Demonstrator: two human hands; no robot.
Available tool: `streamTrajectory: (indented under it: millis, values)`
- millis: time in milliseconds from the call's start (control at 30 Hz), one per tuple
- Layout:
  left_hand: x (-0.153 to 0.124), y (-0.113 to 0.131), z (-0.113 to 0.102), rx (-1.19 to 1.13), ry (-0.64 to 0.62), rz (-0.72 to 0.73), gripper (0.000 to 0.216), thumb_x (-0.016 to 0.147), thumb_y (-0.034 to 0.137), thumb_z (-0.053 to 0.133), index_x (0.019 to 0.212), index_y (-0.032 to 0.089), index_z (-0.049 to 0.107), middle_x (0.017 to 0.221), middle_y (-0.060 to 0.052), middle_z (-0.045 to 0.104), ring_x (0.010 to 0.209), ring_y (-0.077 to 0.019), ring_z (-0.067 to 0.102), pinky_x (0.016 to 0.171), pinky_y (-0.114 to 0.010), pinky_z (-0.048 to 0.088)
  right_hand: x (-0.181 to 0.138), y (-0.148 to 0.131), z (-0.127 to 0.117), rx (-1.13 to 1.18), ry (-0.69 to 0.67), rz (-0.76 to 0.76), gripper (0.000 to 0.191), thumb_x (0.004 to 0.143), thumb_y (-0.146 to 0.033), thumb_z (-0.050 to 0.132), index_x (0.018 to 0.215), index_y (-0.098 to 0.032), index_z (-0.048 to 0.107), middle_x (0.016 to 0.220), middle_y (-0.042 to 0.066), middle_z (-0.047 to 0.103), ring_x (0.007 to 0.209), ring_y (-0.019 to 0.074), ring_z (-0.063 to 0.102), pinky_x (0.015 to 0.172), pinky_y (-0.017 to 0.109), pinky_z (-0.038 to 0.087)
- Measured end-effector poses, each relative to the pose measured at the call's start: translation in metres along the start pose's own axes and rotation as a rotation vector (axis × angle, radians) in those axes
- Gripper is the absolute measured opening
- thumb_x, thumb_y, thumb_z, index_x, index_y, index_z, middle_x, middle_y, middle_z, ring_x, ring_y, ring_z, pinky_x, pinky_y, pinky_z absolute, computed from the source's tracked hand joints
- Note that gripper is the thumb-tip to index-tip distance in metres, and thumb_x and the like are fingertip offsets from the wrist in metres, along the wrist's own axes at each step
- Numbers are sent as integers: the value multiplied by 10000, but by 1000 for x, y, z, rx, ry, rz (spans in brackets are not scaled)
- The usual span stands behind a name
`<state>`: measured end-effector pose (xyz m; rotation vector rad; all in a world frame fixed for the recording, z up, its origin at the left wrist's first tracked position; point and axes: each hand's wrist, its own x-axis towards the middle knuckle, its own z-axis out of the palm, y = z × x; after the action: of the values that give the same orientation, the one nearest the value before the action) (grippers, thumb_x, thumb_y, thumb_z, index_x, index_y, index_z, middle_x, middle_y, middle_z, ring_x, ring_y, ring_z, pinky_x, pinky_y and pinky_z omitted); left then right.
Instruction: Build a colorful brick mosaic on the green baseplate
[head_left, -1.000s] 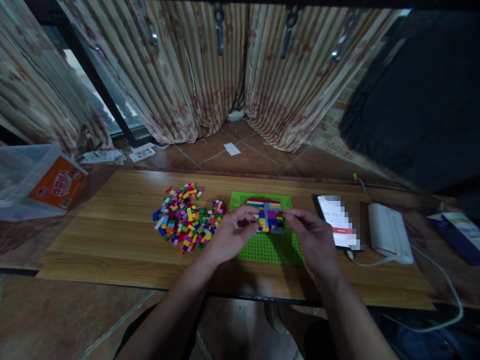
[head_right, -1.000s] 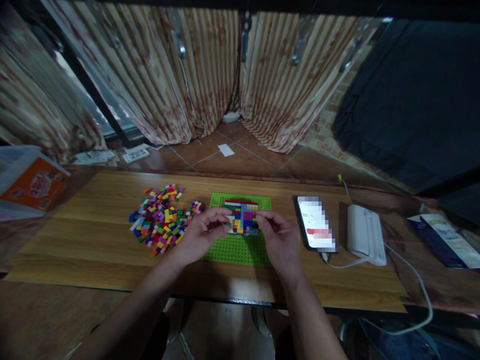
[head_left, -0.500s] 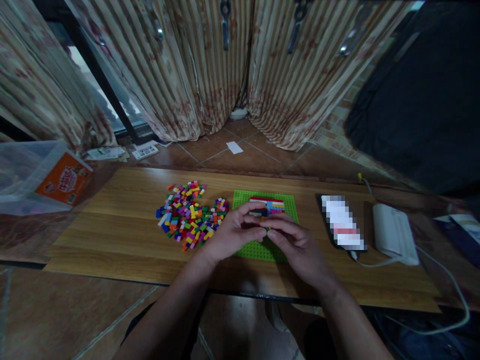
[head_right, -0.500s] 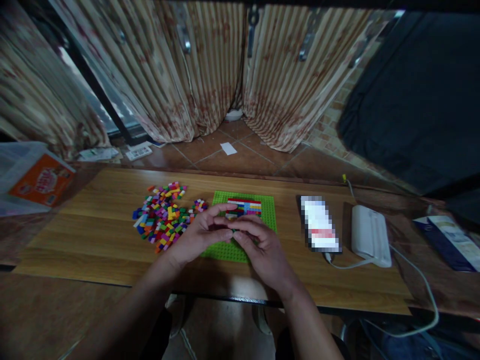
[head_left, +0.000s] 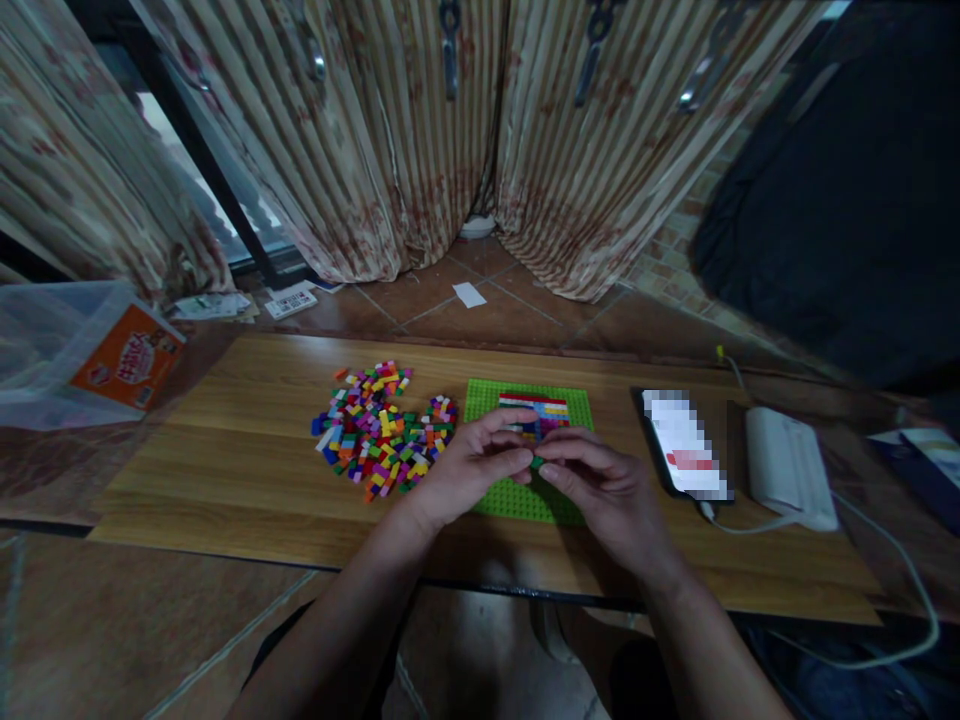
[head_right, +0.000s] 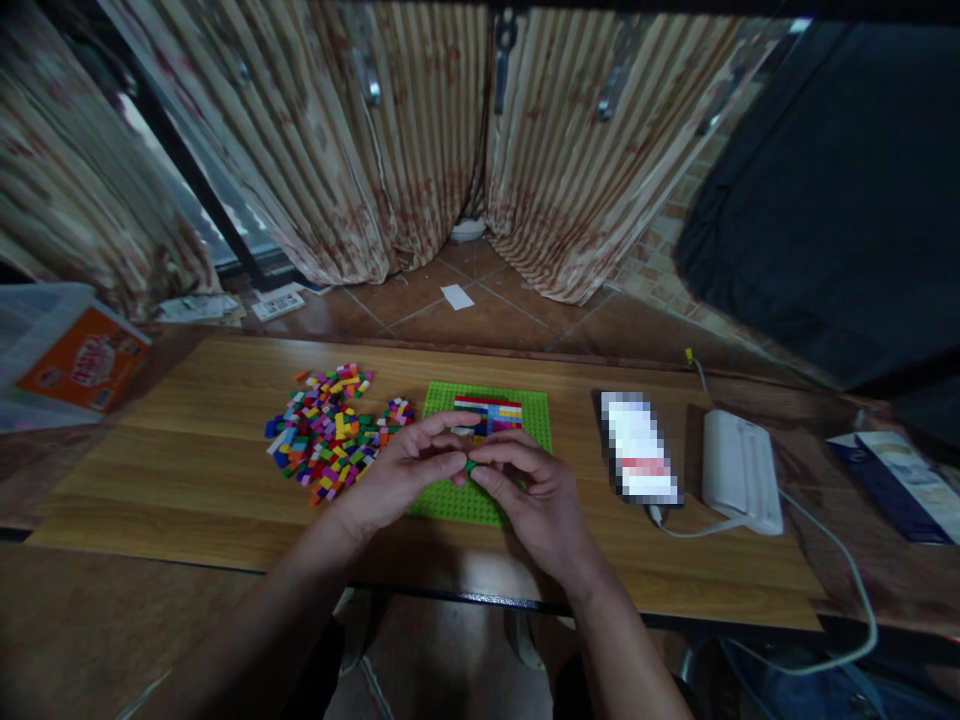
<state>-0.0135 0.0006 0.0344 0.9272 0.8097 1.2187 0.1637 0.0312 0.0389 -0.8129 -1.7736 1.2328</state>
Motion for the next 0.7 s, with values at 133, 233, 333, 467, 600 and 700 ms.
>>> streamTrajectory:
  millis: [133, 233, 333, 467, 600, 700]
  values:
    - [0, 1, 2, 25, 42, -8, 408, 763, 292, 759, 1142, 184, 652, 767, 0, 670, 648, -93, 595, 674, -238, 468, 1, 2, -5, -57, 24, 0, 86, 844, -270, 694, 911, -290, 745, 962, 7, 682, 934, 163, 630, 840, 310, 488]
    - [1, 3, 0, 45, 122, -1, 347, 764, 306, 749, 1072, 169, 669, 764, -6, 683, 660, -99, 604, 670, -240, 476, 1, 8, -19, -140, 111, 34, 79, 824, -313, 707, 880, -274, 746, 965, 17, 682, 921, 177, 635, 809, 317, 496]
    - [2, 4, -5, 74, 225, 13, 283, 746, 291, 751, 987, 159, 685, 702, 15, 660, 605, -84, 571, 629, -227, 465, -1, 18, -38, -247, 189, 78, 116, 814, -355, 701, 865, -259, 740, 962, 30, 681, 905, 190, 638, 777, 327, 502]
    - [3, 2, -11, 137, 305, 23, 230, 744, 263, 730, 942, 151, 697, 678, 20, 640, 590, -84, 557, 609, -225, 452, -4, 29, -53, -408, 148, 113, 158, 826, -384, 675, 879, -247, 732, 968, 45, 678, 897, 204, 637, 761, 342, 499]
    - [6, -5, -14, 205, 347, 9, 191, 738, 238, 714, 901, 140, 699, 682, 14, 631, 596, -90, 558, 601, -225, 449, -4, 33, -52, -471, 64, 130, 162, 848, -374, 645, 900, -244, 727, 988, 49, 672, 900, 205, 640, 769, 347, 498]
    - [7, -8, -15, 232, 364, 20, 178, 738, 229, 701, 891, 138, 694, 693, 12, 632, 601, -91, 560, 604, -227, 454, -1, 33, -47, -475, 31, 135, 154, 850, -364, 638, 895, -248, 730, 986, 46, 671, 930, 209, 639, 808, 357, 493]
